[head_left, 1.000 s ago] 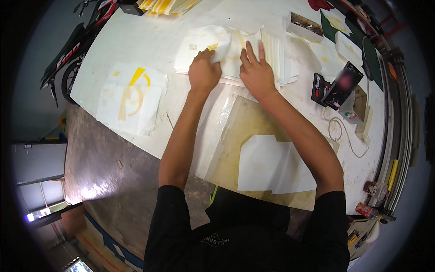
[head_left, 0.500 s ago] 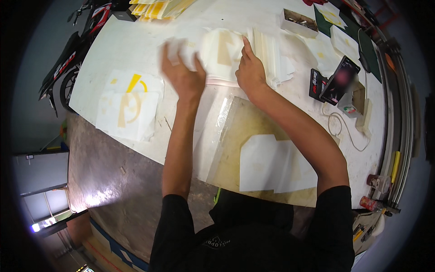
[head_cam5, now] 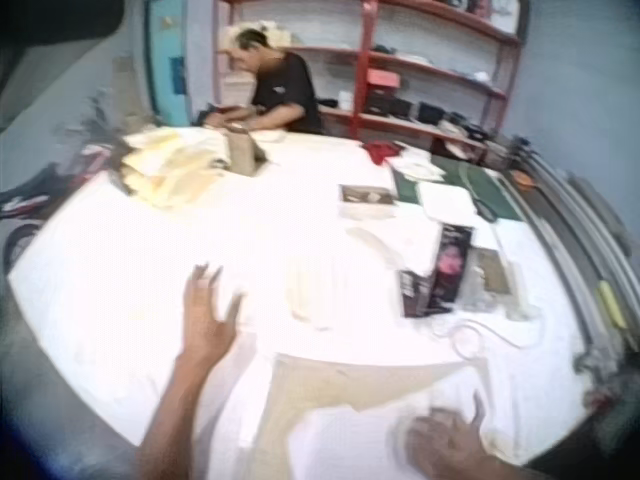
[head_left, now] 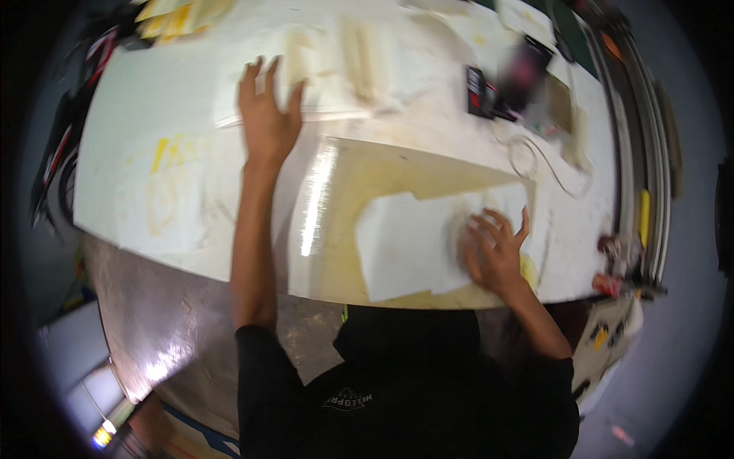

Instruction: The person places a white sheet with a yellow graphic onto a work surface, smooths it with a yellow squeegee, peels off a backing layer, and presses the sticker down. They repeat this process on multiple sheets, inspecting edges and smoothing surfaces.

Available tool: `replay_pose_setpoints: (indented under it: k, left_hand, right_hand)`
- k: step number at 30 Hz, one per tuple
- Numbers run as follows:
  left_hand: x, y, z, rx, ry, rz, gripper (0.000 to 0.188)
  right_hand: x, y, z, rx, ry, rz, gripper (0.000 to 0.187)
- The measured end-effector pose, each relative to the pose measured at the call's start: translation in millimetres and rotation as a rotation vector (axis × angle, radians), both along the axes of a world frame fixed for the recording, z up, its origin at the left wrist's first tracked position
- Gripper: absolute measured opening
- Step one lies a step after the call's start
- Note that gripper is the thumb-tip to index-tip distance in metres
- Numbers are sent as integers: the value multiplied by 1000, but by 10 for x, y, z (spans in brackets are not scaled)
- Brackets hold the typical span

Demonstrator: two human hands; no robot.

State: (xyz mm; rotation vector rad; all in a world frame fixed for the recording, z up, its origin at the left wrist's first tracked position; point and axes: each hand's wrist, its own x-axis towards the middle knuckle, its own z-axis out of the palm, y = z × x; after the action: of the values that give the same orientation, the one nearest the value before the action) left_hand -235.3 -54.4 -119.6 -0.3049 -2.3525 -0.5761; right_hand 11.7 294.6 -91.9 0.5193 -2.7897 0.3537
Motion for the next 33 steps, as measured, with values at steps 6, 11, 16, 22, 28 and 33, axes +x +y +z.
replay_pose_setpoints:
  k: [6, 11, 16, 22, 28, 33]
  left_hand:
    - [2095, 1153, 815, 499, -1185, -1464, 28]
    - [3551, 2277, 608, 500, -1533, -2149, 48]
    - [4147, 2603, 553, 717, -1722, -2338, 54]
    - [4107, 2673, 589, 581, -2166, -2193, 57]
    - [4277, 2723, 521, 591, -2050, -2145, 61]
    - [4105, 2750, 542, 457, -1862, -2054, 44]
  right_hand:
    - [444, 995, -153, -442, -277, -652, 33]
    - [397, 889, -77, -54, -311, -814, 65]
    - [458, 1079, -120, -256, -447, -862, 67]
    - [513, 1174, -153, -549, -513, -883, 51]
    - [582, 1268, -339, -691, -199, -598, 24]
    - [483, 1247, -356, -1073, -215, -539, 15]
